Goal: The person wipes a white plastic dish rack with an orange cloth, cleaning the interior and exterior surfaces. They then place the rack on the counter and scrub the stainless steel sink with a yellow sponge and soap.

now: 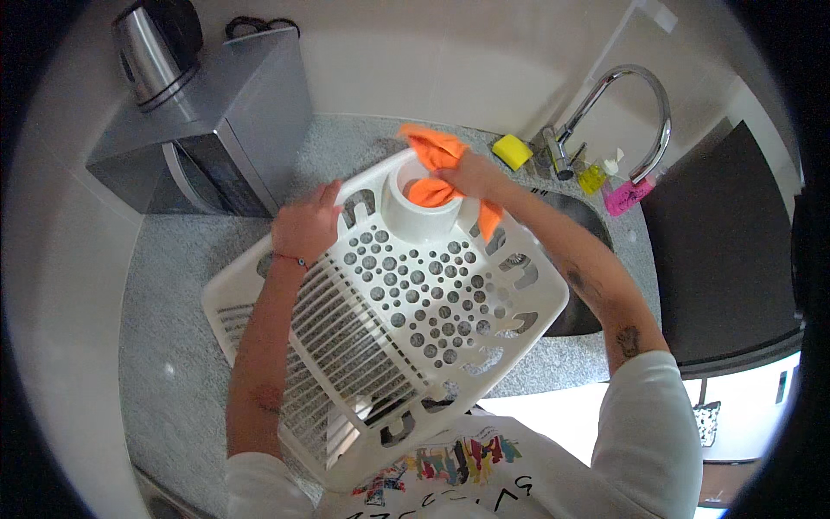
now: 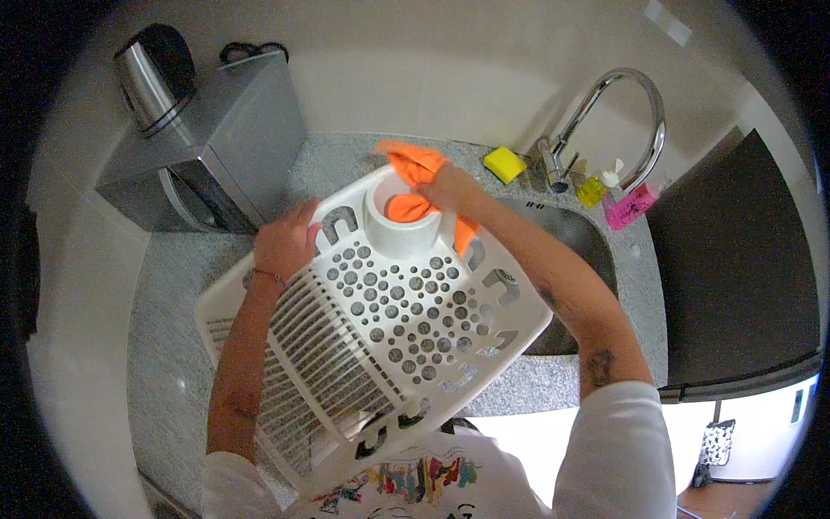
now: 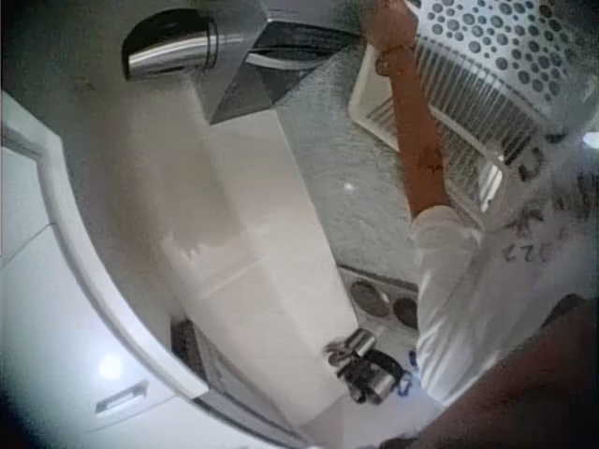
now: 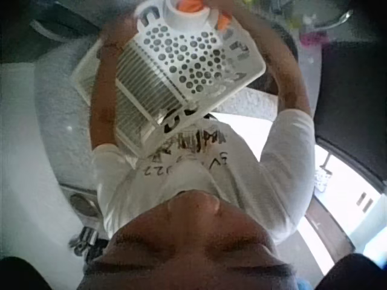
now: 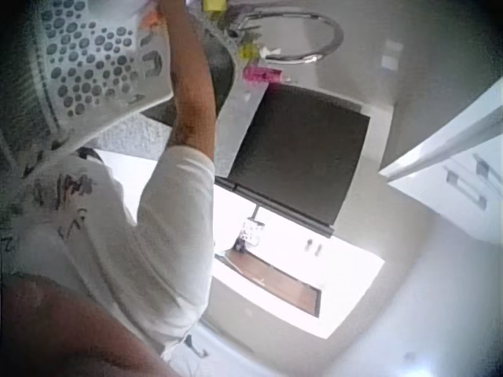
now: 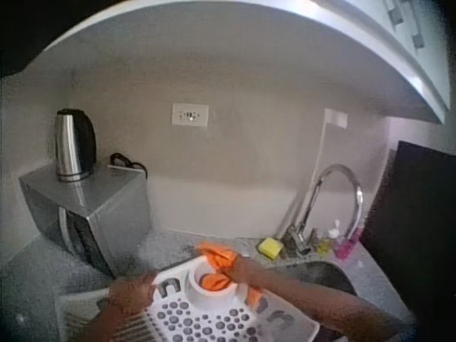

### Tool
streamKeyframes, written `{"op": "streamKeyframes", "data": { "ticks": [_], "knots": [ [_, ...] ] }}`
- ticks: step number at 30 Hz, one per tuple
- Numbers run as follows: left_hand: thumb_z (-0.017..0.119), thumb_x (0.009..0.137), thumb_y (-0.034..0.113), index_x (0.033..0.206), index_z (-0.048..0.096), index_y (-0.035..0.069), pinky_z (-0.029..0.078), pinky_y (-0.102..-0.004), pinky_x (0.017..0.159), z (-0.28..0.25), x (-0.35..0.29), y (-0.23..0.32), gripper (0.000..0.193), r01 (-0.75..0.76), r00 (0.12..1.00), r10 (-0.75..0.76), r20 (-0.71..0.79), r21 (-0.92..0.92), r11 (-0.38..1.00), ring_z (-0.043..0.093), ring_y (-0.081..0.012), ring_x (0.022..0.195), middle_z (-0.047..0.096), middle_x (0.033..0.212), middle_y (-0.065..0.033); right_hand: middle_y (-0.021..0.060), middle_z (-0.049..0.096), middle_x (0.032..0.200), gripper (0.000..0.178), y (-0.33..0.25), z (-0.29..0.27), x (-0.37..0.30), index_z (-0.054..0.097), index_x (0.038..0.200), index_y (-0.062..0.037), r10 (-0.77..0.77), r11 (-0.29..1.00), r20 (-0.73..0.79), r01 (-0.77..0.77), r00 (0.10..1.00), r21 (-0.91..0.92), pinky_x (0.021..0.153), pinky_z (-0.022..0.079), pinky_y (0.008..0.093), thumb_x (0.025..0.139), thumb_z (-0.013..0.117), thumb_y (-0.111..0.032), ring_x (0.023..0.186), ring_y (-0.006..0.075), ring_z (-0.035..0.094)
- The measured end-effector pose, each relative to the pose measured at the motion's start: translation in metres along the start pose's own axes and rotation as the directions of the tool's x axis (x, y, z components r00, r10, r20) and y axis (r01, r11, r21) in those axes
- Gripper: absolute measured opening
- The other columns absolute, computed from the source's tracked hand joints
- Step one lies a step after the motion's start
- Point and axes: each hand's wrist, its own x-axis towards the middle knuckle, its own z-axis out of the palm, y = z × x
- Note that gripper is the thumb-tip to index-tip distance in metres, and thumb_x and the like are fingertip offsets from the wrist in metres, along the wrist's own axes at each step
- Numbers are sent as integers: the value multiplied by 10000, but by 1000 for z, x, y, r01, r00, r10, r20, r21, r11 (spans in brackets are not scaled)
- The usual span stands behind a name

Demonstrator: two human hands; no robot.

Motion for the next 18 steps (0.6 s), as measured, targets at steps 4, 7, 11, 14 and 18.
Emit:
{"op": "streamKeyframes", "data": {
  "ticks": [4, 7, 11, 14, 18],
  "knots": [
    [533, 848, 253, 1215, 472, 117, 527, -385, 647, -6, 7, 11, 396, 19, 998, -20, 52, 31, 999, 637, -262, 800, 604, 1025, -80, 268, 549, 1057, 460, 16, 8, -94, 408, 1067, 65, 151, 940, -88, -170, 985, -294, 687, 531, 447, 815, 562, -288, 863, 376, 624],
    [528, 853, 249, 1208, 460, 118, 526, -380, 651, -4, 11, 17, 384, -57, 997, 56, 45, 16, 998, 630, -246, 816, 593, 998, -59, 274, 527, 1081, 459, 25, 2, -144, 396, 1069, 81, 153, 920, -17, -149, 988, -364, 706, 530, 450, 796, 571, -244, 870, 390, 615],
    [525, 856, 242, 1200, 452, 120, 519, -390, 657, 6, 12, 12, 373, -87, 994, 85, -65, -28, 996, 615, -247, 844, 586, 962, -62, 192, 530, 1047, 446, 51, -16, -210, 394, 1132, 45, 91, 994, 49, -88, 995, -71, 852, 463, 441, 768, 586, -125, 995, 393, 545],
    [534, 848, 254, 1225, 460, 146, 515, -412, 648, 3, 13, 10, 400, -74, 997, 74, 1, -89, 993, 621, -281, 822, 599, 1019, -73, 193, 520, 1063, 504, 30, -64, -229, 407, 1174, 17, 278, 957, 183, -256, 943, -136, 922, 409, 434, 725, 609, -90, 1084, 395, 480],
    [537, 847, 252, 1221, 457, 134, 515, -409, 655, 0, 11, 5, 400, -86, 996, 85, -10, -73, 994, 617, -275, 823, 591, 1011, -69, 208, 489, 1170, 595, -9, -79, -196, 417, 1228, 27, 123, 958, -92, -143, 988, -250, 1026, 302, 442, 689, 628, -110, 1203, 354, 398]
  ]
}}
